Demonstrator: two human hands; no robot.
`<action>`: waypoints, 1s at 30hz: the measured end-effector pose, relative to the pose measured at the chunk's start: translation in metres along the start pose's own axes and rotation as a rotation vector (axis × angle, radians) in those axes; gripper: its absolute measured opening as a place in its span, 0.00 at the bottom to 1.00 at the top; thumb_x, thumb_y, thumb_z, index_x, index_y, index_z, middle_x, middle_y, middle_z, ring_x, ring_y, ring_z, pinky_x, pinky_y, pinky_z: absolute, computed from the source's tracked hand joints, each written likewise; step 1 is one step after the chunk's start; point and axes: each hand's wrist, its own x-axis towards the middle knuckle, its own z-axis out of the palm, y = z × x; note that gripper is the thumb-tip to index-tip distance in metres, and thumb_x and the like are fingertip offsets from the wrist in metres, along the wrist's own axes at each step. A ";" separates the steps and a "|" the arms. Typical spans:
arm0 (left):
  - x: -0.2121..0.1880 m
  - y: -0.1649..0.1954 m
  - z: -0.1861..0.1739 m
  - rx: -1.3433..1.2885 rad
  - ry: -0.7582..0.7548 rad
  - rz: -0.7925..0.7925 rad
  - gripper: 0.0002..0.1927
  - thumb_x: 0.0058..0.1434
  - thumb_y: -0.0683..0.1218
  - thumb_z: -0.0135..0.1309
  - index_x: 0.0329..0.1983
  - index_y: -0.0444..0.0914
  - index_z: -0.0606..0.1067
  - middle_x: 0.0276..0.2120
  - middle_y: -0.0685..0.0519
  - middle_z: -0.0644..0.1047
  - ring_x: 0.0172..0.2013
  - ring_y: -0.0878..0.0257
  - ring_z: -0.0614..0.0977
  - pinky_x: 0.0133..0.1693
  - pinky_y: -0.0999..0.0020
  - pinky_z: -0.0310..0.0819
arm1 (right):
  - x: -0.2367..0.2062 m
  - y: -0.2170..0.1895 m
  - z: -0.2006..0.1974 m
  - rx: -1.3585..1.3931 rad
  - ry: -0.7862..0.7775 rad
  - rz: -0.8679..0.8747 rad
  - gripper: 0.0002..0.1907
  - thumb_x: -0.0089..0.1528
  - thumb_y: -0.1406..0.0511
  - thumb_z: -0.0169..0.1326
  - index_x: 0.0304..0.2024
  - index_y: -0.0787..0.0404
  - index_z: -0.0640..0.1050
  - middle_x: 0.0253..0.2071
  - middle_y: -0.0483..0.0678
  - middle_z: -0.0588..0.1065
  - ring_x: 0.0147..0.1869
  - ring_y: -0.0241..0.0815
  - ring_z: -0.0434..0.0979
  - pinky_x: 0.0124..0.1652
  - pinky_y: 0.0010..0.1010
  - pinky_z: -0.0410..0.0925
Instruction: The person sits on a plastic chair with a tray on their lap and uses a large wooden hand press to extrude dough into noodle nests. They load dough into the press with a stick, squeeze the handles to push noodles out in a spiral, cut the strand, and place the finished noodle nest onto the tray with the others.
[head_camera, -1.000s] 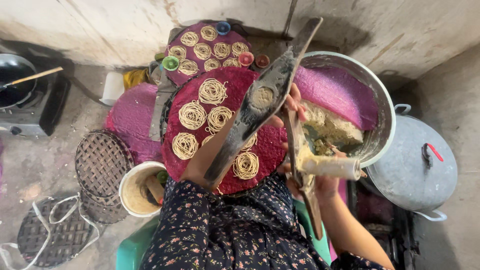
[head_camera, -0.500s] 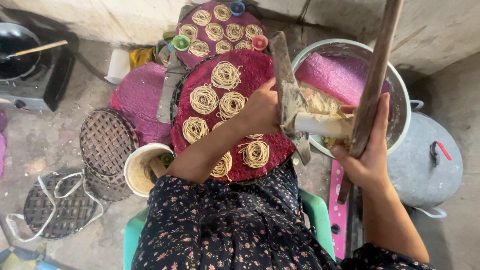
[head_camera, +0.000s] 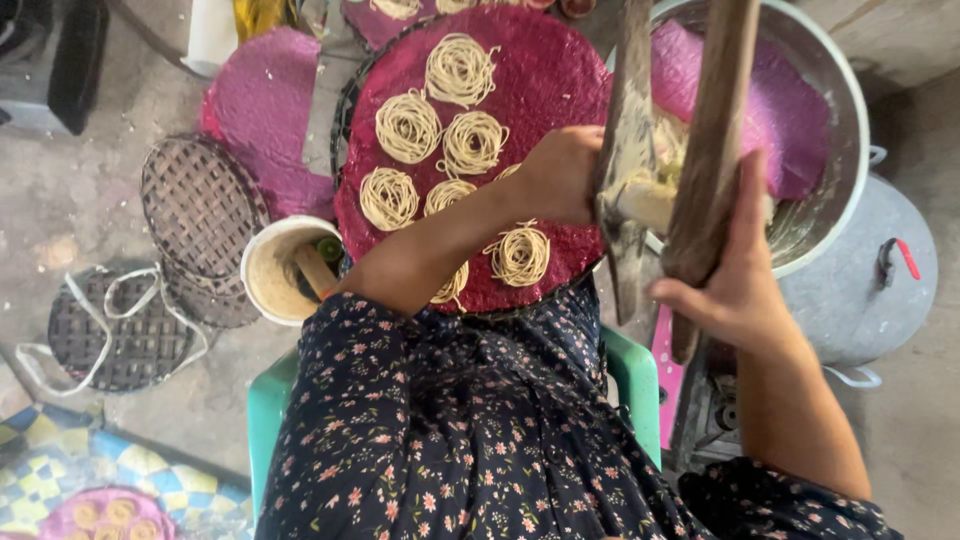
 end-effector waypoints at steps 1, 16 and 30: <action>0.002 -0.001 0.001 0.010 -0.010 -0.022 0.23 0.47 0.55 0.70 0.41 0.38 0.80 0.37 0.45 0.81 0.38 0.48 0.83 0.44 0.54 0.80 | -0.002 0.004 -0.006 0.425 -0.078 0.163 0.70 0.50 0.51 0.74 0.77 0.64 0.42 0.70 0.65 0.58 0.71 0.60 0.63 0.66 0.49 0.64; 0.083 0.014 -0.019 -1.601 -0.407 0.507 0.43 0.61 0.35 0.58 0.76 0.57 0.61 0.70 0.61 0.66 0.70 0.67 0.67 0.74 0.66 0.57 | -0.068 0.047 -0.025 1.386 -0.571 0.480 0.70 0.41 0.39 0.75 0.69 0.73 0.58 0.49 0.64 0.72 0.50 0.60 0.77 0.43 0.49 0.74; 0.048 -0.102 -0.004 -1.438 0.158 0.019 0.30 0.69 0.66 0.43 0.44 0.37 0.78 0.41 0.49 0.81 0.39 0.59 0.84 0.40 0.62 0.81 | -0.048 0.103 -0.023 0.984 -0.466 0.694 0.48 0.50 0.50 0.65 0.65 0.70 0.66 0.51 0.57 0.72 0.52 0.48 0.73 0.48 0.35 0.67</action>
